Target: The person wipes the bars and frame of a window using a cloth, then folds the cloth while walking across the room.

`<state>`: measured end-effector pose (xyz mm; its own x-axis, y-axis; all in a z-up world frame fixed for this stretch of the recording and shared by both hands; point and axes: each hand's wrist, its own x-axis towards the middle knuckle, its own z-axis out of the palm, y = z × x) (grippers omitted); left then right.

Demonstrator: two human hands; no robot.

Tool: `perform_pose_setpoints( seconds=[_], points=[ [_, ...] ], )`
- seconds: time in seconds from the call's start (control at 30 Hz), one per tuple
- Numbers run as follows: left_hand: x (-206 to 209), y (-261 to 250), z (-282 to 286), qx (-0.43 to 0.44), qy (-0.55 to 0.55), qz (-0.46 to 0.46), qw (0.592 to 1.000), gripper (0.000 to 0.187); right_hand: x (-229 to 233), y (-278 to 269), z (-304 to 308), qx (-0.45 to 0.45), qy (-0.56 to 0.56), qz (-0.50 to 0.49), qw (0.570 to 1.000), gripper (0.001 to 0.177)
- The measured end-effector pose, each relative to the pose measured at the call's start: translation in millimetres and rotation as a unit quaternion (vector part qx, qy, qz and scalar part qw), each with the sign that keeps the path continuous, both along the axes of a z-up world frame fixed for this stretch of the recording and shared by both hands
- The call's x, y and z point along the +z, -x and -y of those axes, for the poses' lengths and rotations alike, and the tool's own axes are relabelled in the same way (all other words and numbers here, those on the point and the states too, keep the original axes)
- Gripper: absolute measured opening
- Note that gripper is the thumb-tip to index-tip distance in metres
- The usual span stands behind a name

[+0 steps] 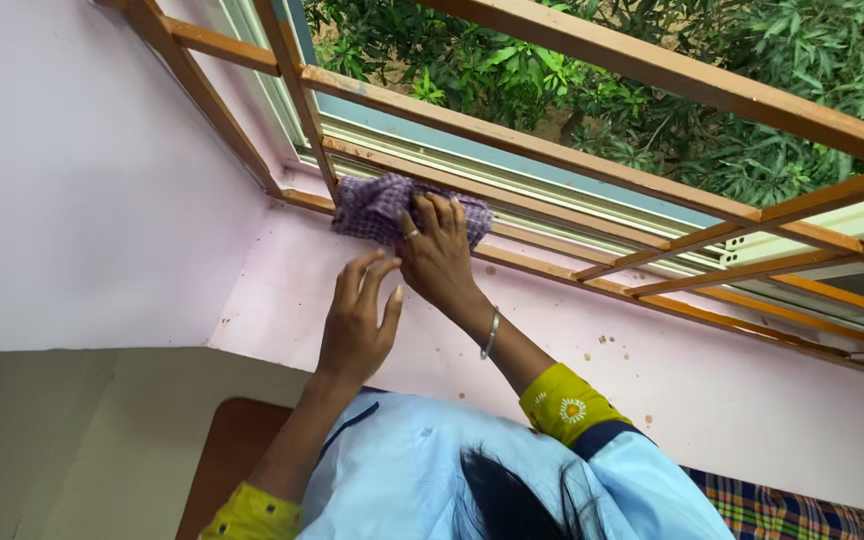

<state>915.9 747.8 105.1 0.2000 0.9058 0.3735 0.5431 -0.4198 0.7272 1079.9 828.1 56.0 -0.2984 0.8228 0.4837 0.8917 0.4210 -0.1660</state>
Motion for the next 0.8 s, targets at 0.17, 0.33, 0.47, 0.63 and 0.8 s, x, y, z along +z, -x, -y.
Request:
perform_pose_setpoints(
  seconds=[0.17,0.33,0.47,0.63,0.8],
  points=[
    [-14.0,-16.0,-101.3,-0.025,-0.169,-0.234,0.957,0.073,5.2,-17.4,-17.1,-0.031,0.004,-0.037,0.999,0.06],
    [-38.7,-67.9,-145.9,-0.227,0.079,-0.389,0.89,0.069,-12.5,-118.9,30.7,-0.198,0.112,-0.033,0.973,0.057],
    [-60.2,-156.5,-117.7,-0.189,-0.114,-0.36,0.907,0.056,-14.2,-158.0,57.1,-0.281,0.009,0.007,0.96,0.049],
    [-48.2,-119.3,-112.6,-0.127,-0.185,-0.296,0.928,0.068,-16.2,-103.2,20.5,-0.286,0.012,-0.017,0.958,0.043],
    [-51.9,-17.0,-138.7,-0.048,-0.157,-0.348,0.923,0.053,-2.8,12.0,-33.4,-0.163,0.204,0.005,0.965,0.025]
  ],
)
